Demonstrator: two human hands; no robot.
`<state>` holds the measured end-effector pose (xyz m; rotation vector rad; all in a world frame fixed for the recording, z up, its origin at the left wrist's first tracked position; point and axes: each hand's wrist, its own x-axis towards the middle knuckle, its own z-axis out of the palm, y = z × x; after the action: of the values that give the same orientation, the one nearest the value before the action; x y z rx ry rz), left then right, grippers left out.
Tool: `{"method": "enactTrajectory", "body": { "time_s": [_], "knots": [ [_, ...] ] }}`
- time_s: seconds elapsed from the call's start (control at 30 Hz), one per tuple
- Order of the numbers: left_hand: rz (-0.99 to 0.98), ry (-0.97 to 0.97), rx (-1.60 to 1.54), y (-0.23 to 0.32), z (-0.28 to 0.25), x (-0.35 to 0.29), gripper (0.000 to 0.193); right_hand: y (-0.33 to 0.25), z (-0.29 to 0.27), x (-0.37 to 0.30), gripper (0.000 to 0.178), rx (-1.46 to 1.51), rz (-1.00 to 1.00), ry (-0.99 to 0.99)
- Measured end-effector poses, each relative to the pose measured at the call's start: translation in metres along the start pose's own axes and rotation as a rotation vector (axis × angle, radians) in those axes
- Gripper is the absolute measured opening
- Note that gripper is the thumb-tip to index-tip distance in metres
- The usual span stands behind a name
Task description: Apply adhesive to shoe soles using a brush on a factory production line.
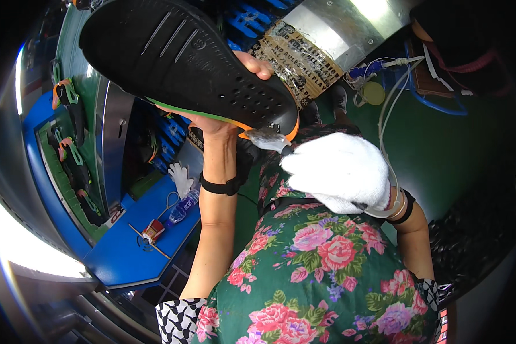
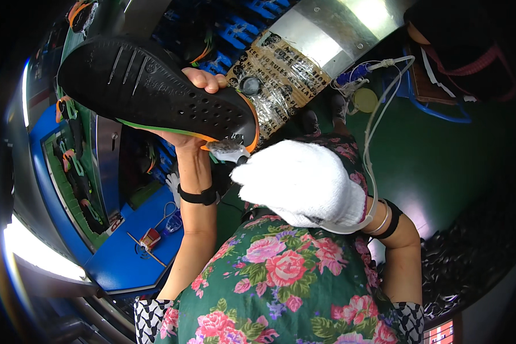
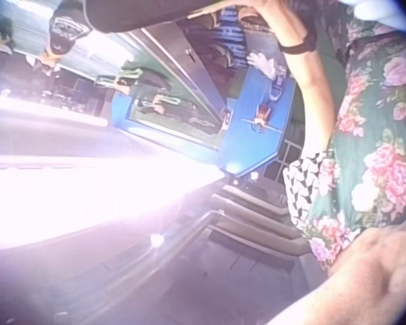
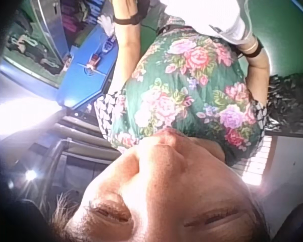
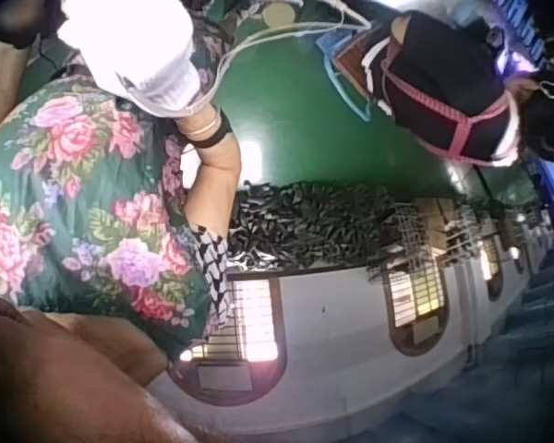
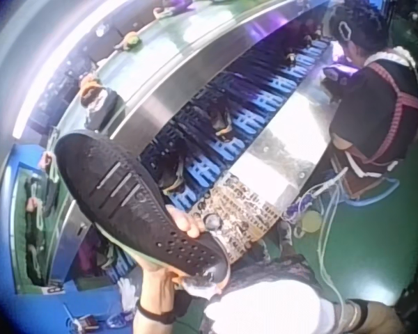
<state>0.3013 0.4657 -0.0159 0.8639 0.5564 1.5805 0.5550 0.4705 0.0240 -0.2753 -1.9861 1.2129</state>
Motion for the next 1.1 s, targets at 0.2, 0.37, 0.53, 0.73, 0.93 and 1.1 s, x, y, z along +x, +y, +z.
{"method": "enactTrajectory", "body": {
  "time_s": [0.2,0.37,0.53,0.73,0.93,1.1],
  "knots": [
    [0.050,0.016,0.005,-0.003,0.013,0.001,0.105,-0.007,0.002,0.007,0.025,0.059,0.018,-0.044],
    [-0.001,-0.049,0.020,-0.004,-0.001,0.003,0.103,-0.002,-0.007,0.008,0.021,-0.055,-0.032,0.043],
    [0.006,-0.023,0.004,-0.004,0.003,0.001,0.103,-0.001,-0.013,0.003,0.020,-0.084,0.025,0.023],
    [0.005,-0.066,0.040,-0.008,0.008,0.006,0.101,0.001,-0.010,0.004,0.025,-0.103,-0.003,0.036],
    [-0.010,-0.041,0.059,-0.010,0.013,0.003,0.103,-0.002,-0.018,0.009,0.025,0.058,0.074,0.060],
    [-0.016,-0.024,0.054,-0.010,0.012,0.006,0.105,0.000,-0.031,0.009,0.023,0.092,0.171,0.062]
  ]
}}
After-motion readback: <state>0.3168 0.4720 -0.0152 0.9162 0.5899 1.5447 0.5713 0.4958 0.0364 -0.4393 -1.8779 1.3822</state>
